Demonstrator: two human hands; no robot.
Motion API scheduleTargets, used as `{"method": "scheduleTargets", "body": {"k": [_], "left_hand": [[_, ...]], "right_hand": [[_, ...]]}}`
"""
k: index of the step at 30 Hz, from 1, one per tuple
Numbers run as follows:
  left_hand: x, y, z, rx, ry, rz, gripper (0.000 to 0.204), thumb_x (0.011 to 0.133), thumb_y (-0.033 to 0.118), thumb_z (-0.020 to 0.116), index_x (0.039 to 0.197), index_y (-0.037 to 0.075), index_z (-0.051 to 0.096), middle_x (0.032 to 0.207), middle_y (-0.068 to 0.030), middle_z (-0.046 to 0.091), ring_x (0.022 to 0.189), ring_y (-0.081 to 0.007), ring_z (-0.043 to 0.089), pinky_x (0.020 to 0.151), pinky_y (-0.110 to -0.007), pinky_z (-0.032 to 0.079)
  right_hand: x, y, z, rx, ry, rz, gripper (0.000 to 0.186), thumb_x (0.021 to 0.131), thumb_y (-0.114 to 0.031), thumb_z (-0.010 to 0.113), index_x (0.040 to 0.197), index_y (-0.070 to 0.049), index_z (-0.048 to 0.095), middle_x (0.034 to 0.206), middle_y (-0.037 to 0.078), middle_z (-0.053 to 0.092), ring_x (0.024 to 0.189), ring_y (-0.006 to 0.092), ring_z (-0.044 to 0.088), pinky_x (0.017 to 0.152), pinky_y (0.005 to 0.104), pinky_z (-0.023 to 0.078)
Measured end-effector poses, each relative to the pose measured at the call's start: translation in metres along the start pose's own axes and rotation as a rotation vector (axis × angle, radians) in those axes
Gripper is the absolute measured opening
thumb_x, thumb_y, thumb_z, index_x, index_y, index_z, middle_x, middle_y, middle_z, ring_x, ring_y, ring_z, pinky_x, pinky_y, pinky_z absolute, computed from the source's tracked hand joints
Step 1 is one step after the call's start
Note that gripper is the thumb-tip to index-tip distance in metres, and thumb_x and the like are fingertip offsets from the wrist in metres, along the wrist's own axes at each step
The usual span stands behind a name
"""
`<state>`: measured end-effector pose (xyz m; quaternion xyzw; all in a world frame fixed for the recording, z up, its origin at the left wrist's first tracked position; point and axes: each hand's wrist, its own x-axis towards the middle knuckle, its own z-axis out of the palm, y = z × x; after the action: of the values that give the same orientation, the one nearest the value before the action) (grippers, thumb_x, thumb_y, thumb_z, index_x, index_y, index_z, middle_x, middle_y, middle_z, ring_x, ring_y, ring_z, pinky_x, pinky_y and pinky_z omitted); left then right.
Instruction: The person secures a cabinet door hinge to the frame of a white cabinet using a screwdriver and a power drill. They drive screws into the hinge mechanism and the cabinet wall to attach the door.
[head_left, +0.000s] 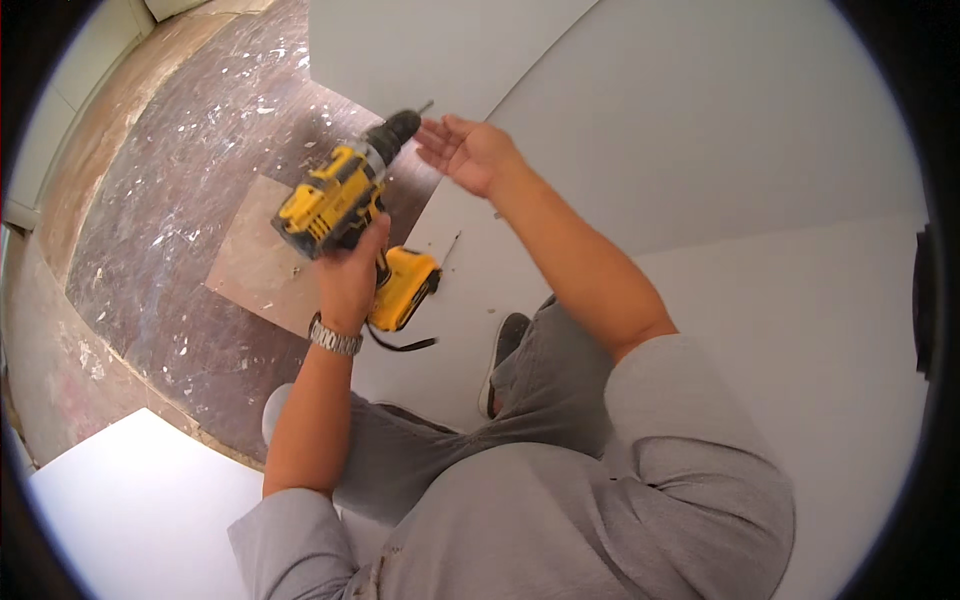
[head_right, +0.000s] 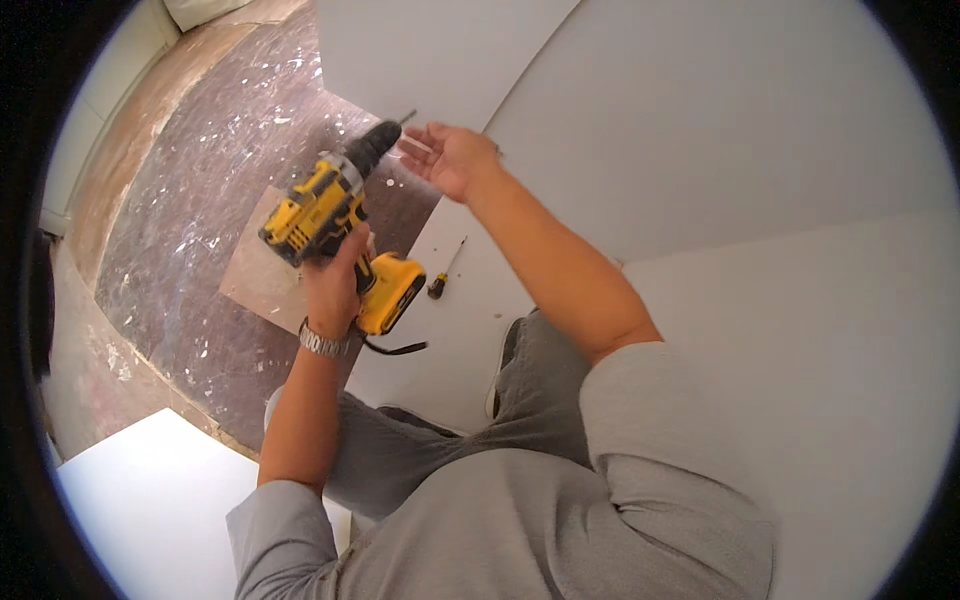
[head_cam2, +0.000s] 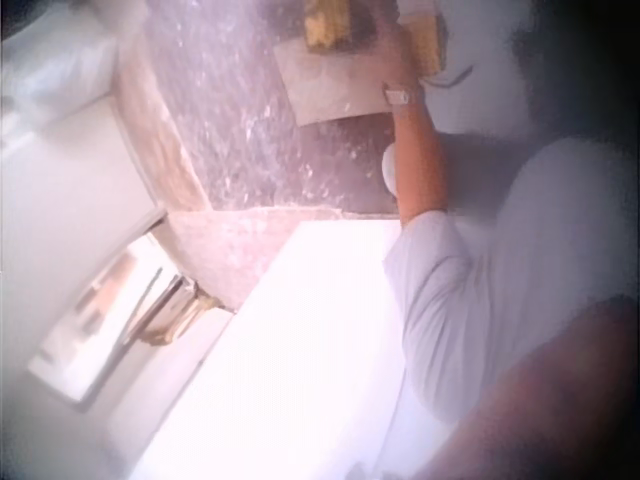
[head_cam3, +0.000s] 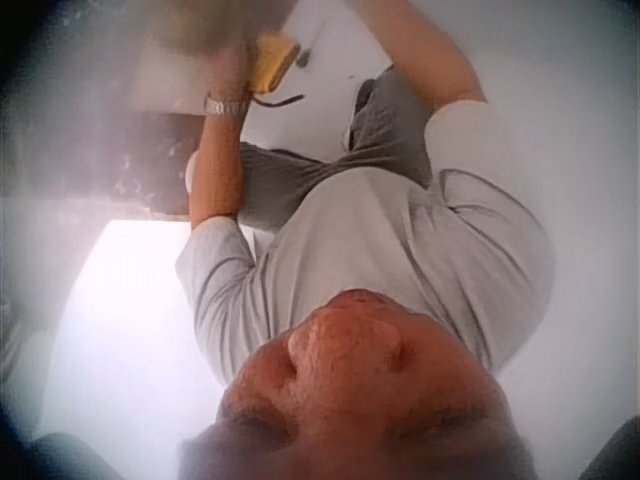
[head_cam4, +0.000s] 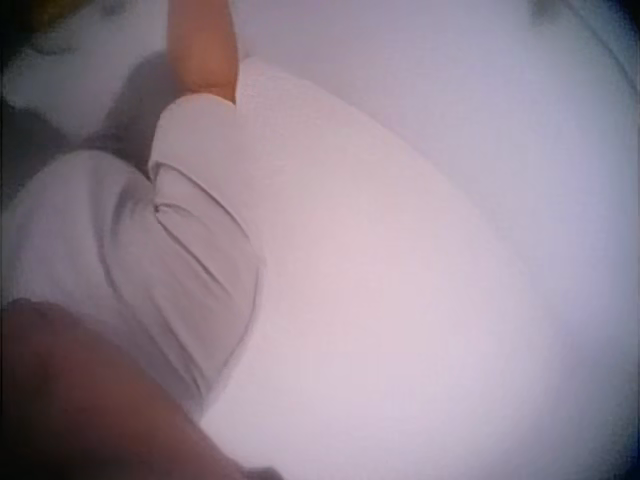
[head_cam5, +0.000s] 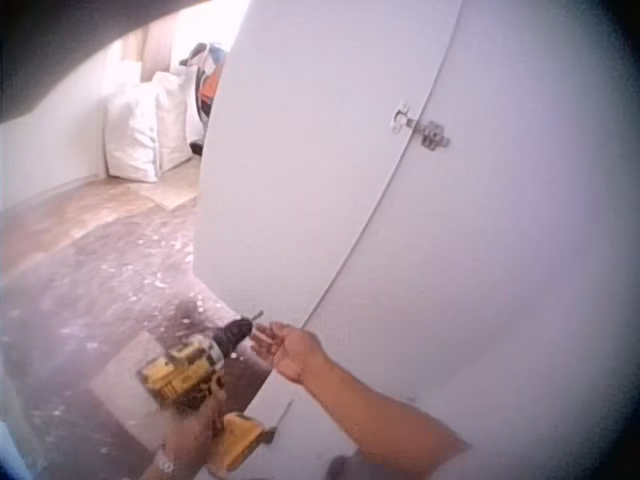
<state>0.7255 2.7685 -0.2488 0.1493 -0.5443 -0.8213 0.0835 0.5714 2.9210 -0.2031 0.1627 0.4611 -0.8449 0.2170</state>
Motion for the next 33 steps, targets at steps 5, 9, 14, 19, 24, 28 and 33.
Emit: {"method": "scheduleTargets", "body": {"k": [5,9,14,19,24,28,33], "left_hand": [[-0.016,-0.017,0.007,0.236,-0.127,-0.130,0.026,0.080,0.015,0.071,0.101,0.003,0.061,0.083,-0.0012,0.060,0.075,-0.0115,0.056,0.067,-0.026,0.045],[-0.012,-0.050,0.009,0.003,-0.154,-0.328,0.023,0.080,0.010,0.070,0.101,0.005,0.061,0.081,0.0003,0.058,0.072,-0.0097,0.053,0.064,-0.025,0.043],[-0.010,-0.086,0.025,-0.197,-0.119,-0.435,0.025,0.082,0.007,0.067,0.105,0.004,0.059,0.078,-0.0013,0.058,0.066,-0.0119,0.057,0.059,-0.027,0.046],[-0.006,-0.116,0.053,-0.504,-0.053,-0.547,0.026,0.081,0.006,0.067,0.106,0.005,0.058,0.076,-0.0019,0.058,0.061,-0.0138,0.058,0.056,-0.027,0.048],[-0.003,-0.154,0.076,-0.565,-0.018,-0.600,0.021,0.083,0.013,0.069,0.100,0.006,0.059,0.071,0.0000,0.055,0.057,-0.0130,0.055,0.052,-0.026,0.046],[0.005,-0.186,0.106,-0.662,-0.040,-0.655,0.019,0.084,0.017,0.069,0.098,0.007,0.060,0.071,-0.0002,0.054,0.059,-0.0137,0.054,0.054,-0.027,0.045],[0.006,-0.209,0.120,-0.788,-0.008,-0.697,0.016,0.084,0.014,0.068,0.096,0.008,0.059,0.071,-0.0004,0.054,0.058,-0.0138,0.054,0.054,-0.026,0.046]], "right_hand": [[0.036,0.043,-0.023,0.432,0.126,0.200,0.017,0.096,-0.009,0.034,0.104,0.000,0.046,0.095,0.020,0.057,0.088,0.0346,0.061,0.075,0.0501,0.052],[0.054,0.061,-0.048,0.381,0.232,0.110,0.020,0.094,-0.006,0.033,0.108,0.003,0.043,0.089,0.021,0.058,0.077,0.0354,0.062,0.069,0.0487,0.053],[0.063,0.057,-0.073,0.137,0.292,0.080,0.024,0.094,-0.004,0.038,0.112,0.011,0.038,0.103,0.024,0.056,0.087,0.0355,0.063,0.074,0.0476,0.055],[0.081,0.043,-0.110,0.024,0.270,0.146,0.022,0.093,-0.008,0.043,0.109,0.007,0.042,0.097,0.022,0.062,0.078,0.0343,0.065,0.067,0.0458,0.055],[0.094,0.029,-0.150,-0.113,0.227,0.237,0.022,0.094,-0.006,0.042,0.110,0.009,0.042,0.104,0.022,0.057,0.093,0.0337,0.062,0.082,0.0466,0.053],[0.105,0.015,-0.189,-0.094,0.285,0.216,0.022,0.094,-0.008,0.043,0.111,0.007,0.043,0.106,0.020,0.058,0.100,0.0327,0.060,0.086,0.0478,0.050],[0.118,0.016,-0.202,-0.226,0.331,0.256,0.020,0.096,-0.010,0.045,0.110,0.004,0.045,0.105,0.018,0.059,0.105,0.0322,0.058,0.090,0.0471,0.048]]}}
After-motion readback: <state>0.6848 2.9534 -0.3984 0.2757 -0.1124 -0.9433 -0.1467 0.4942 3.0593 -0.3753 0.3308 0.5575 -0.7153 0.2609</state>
